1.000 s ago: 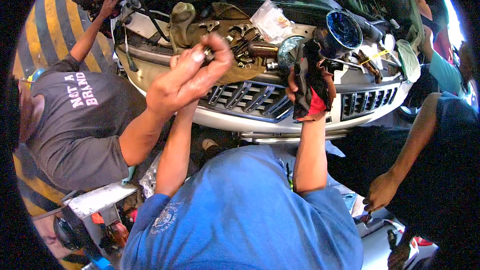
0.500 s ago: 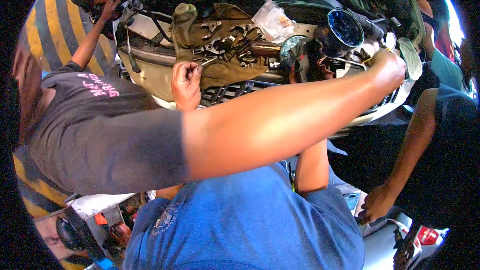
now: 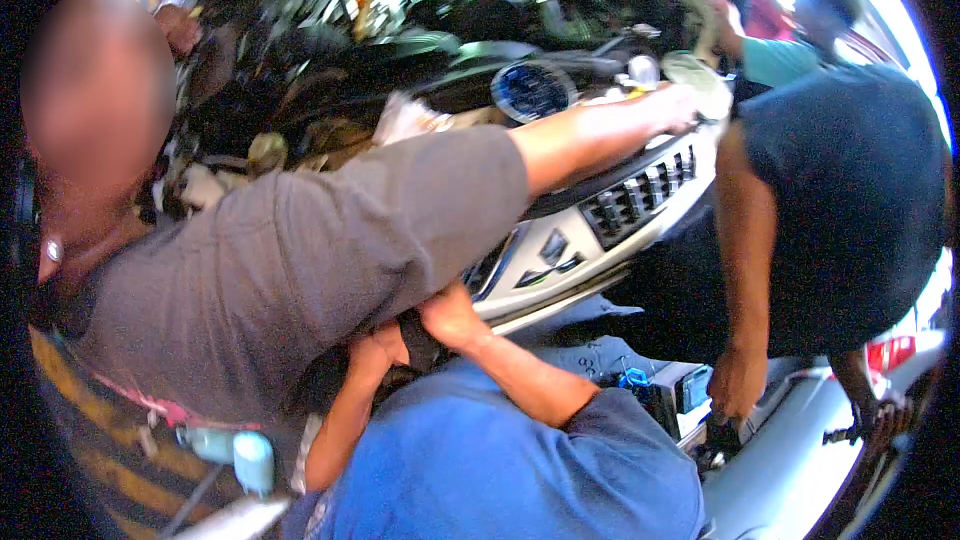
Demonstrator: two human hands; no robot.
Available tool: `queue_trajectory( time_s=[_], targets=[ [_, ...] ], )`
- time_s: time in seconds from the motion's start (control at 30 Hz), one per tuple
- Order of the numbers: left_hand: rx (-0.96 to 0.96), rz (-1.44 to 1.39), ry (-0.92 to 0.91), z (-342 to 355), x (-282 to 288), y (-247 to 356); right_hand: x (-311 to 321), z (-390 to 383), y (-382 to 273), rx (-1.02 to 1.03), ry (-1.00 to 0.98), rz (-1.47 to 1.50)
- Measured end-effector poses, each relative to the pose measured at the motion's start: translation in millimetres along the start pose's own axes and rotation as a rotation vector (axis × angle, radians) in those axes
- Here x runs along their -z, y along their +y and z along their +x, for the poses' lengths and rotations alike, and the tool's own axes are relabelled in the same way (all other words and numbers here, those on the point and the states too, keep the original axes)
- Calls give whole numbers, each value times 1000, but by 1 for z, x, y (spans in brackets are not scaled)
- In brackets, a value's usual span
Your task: Cleaning and inspecting engine valves and components during a vehicle repair.
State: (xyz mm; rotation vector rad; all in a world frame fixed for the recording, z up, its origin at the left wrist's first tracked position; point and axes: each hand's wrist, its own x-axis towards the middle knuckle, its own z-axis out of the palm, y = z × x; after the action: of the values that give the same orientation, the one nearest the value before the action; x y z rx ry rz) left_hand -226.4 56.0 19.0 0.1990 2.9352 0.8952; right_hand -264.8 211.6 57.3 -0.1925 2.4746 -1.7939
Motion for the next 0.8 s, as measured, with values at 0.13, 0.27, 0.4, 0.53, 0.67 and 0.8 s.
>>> queue_trajectory(
  time_s=[0.13,0.27,0.4,0.53,0.67,0.8],
  targets=[
    [19,-40,-141,5,21,25,12,11,-5,-98,57,304],
    [-290,162,59,12,32,47,11,10,-8,-213,83,441],
    [-248,-108,73,3,12,23,-4,5,-6,-189,275,694],
    [-145,-439,-41,18,30,59,-1,-4,-4,-182,206,624],
    [-617,-370,92,147,60,242,8,-17,-17,-55,75,489],
    [-947,281,380,307,32,382,0,-37,-36,-185,113,663]
  ],
)
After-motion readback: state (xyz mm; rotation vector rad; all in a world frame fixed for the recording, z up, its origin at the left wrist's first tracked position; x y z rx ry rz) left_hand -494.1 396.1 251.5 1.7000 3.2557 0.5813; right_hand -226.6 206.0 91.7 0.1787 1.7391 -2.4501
